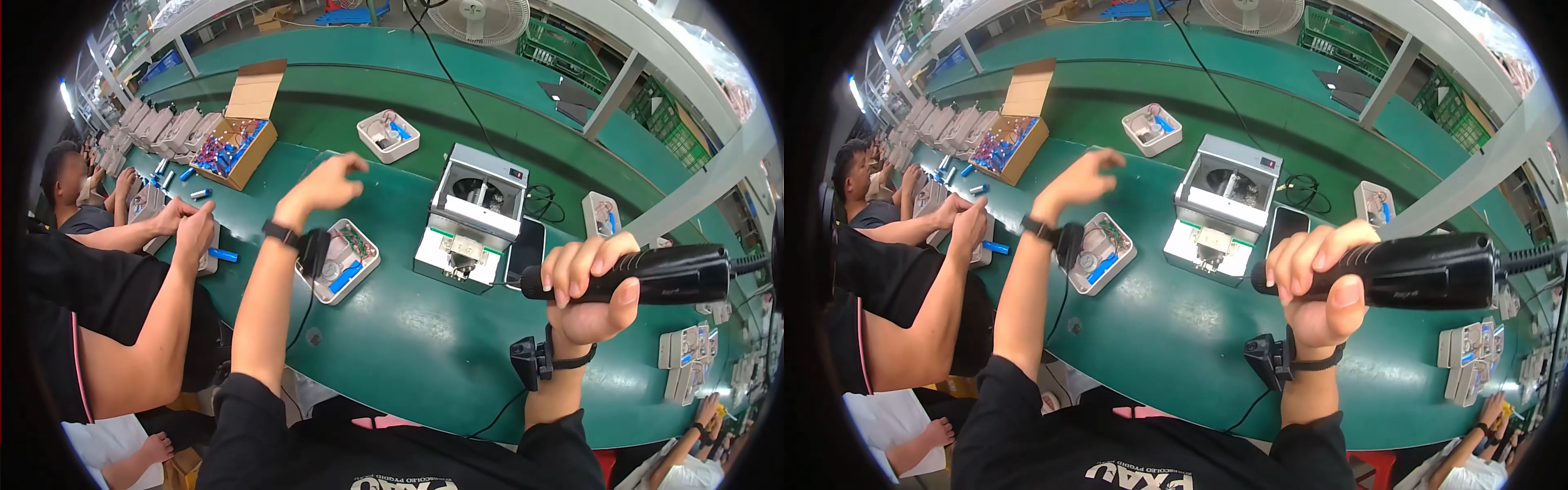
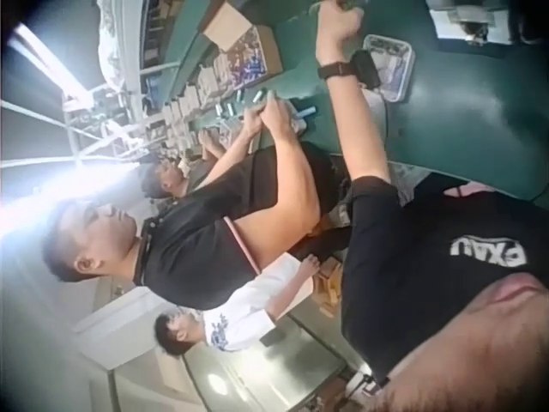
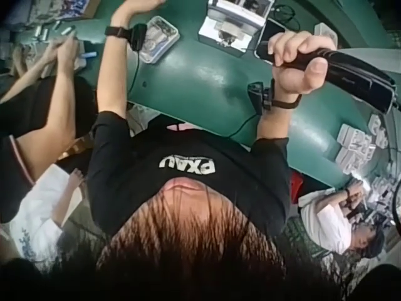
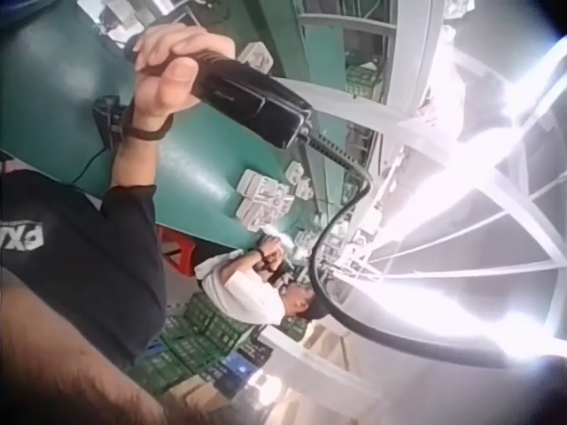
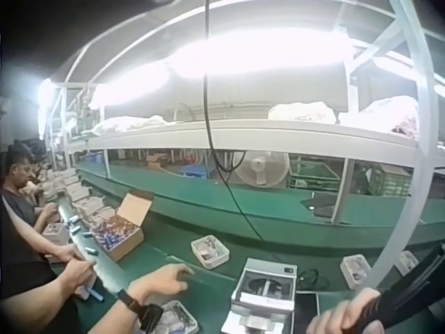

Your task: The person picks up a screw from a dispenser with an electric screwdriver, drives it into a circuit board inside a plastic housing, and places the unit on the table. This process is repeated for several units, occasionally moving aside other components to clear the workspace.

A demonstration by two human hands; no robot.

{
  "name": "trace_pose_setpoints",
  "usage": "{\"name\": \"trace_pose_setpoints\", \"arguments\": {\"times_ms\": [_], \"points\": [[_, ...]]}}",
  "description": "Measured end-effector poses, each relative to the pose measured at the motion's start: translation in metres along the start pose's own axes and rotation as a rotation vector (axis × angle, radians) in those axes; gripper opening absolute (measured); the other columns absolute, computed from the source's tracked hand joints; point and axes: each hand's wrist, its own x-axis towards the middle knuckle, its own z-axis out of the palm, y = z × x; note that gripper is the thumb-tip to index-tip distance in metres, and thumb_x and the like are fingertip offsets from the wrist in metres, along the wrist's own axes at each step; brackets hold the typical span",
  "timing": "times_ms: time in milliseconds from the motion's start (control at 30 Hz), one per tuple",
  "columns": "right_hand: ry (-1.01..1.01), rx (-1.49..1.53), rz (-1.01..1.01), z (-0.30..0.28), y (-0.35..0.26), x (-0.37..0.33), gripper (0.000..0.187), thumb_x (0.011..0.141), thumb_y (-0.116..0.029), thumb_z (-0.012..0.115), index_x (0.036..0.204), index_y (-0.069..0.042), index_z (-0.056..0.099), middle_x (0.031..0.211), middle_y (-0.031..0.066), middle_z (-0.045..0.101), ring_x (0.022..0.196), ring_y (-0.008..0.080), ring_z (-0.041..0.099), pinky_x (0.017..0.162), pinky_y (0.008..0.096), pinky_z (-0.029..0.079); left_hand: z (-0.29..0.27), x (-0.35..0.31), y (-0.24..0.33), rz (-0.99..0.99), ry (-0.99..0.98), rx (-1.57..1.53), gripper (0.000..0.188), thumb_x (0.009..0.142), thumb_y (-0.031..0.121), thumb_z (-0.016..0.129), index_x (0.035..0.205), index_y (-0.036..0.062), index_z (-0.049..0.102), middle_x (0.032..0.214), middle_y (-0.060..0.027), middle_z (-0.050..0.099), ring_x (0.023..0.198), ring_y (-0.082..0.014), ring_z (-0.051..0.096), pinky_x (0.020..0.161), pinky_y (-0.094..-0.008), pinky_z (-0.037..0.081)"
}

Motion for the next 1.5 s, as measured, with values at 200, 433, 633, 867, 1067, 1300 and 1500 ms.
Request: {"name": "trace_pose_setpoints", "arguments": {"times_ms": [200, 433, 633, 867, 1067, 1300, 1500], "points": [[-0.045, 0.052, 0.083, 0.005, 0.014, -0.003, 0.047, 0.097, -0.051, 0.059, 0.091, -0.009, 0.041, 0.062, 0.0021, 0.045, 0.044, 0.0128, 0.042, 0.047, 0.0312, 0.042, 0.02, -0.104, 0.007, -0.086, -0.129, -0.131, 0.039, 0.076, 0.003, 0.06, 0.115, 0.0015, 0.062, 0.12, -0.0198, 0.067, 0.117, -0.0288, 0.063, 0.1, -0.0378, 0.049], [-0.076, -0.034, 0.138, 0.016, 0.026, -0.01, 0.046, 0.094, -0.049, 0.063, 0.09, -0.008, 0.042, 0.062, 0.0031, 0.046, 0.046, 0.0137, 0.044, 0.049, 0.0324, 0.043, 0.052, -0.161, 0.044, 0.014, -0.009, -0.196, 0.032, 0.079, 0.004, 0.06, 0.111, 0.002, 0.064, 0.133, -0.0207, 0.061, 0.124, -0.0384, 0.058, 0.105, -0.0411, 0.047], [-0.118, -0.075, 0.183, 0.02, 0.036, -0.012, 0.045, 0.094, -0.047, 0.064, 0.09, -0.008, 0.042, 0.063, 0.0036, 0.047, 0.048, 0.0145, 0.045, 0.052, 0.0332, 0.044, 0.046, -0.166, 0.06, 0.207, -0.146, -0.056, 0.026, 0.078, 0.006, 0.067, 0.104, 0.0016, 0.07, 0.14, -0.0184, 0.058, 0.132, -0.0401, 0.052, 0.108, -0.045, 0.045], [-0.13, -0.102, 0.185, 0.02, 0.041, -0.013, 0.044, 0.093, -0.046, 0.065, 0.09, -0.008, 0.043, 0.064, 0.004, 0.047, 0.049, 0.0149, 0.045, 0.052, 0.0339, 0.045, 0.052, -0.161, 0.05, 0.364, -0.261, 0.027, 0.02, 0.077, 0.005, 0.072, 0.097, 0.0032, 0.075, 0.142, -0.0143, 0.059, 0.134, -0.0356, 0.052, 0.109, -0.0445, 0.045], [-0.141, -0.131, 0.174, 0.023, 0.042, -0.011, 0.043, 0.093, -0.045, 0.064, 0.091, -0.007, 0.043, 0.064, 0.004, 0.047, 0.049, 0.0146, 0.045, 0.053, 0.0338, 0.045, 0.059, -0.165, 0.059, 0.361, -0.166, 0.214, 0.014, 0.079, 0.007, 0.075, 0.092, 0.005, 0.076, 0.13, -0.01, 0.063, 0.129, -0.0304, 0.055, 0.096, -0.0418, 0.054], [-0.148, -0.142, 0.157, 0.021, 0.046, -0.013, 0.042, 0.094, -0.044, 0.064, 0.091, -0.007, 0.044, 0.064, 0.004, 0.047, 0.049, 0.0145, 0.045, 0.053, 0.0339, 0.045, 0.07, -0.174, 0.054, 0.301, 0.0, 0.373, 0.013, 0.08, 0.009, 0.075, 0.092, 0.0052, 0.073, 0.122, -0.0102, 0.064, 0.126, -0.0304, 0.056, 0.089, -0.0413, 0.058], [-0.125, -0.15, 0.168, 0.019, 0.047, -0.014, 0.041, 0.094, -0.043, 0.064, 0.091, -0.007, 0.044, 0.064, 0.0041, 0.047, 0.049, 0.0146, 0.045, 0.053, 0.034, 0.045, 0.074, -0.177, 0.049, 0.278, 0.025, 0.405, 0.022, 0.081, 0.009, 0.074, 0.102, 0.0056, 0.069, 0.129, -0.0123, 0.061, 0.13, -0.0338, 0.054, 0.089, -0.0423, 0.06]]}}
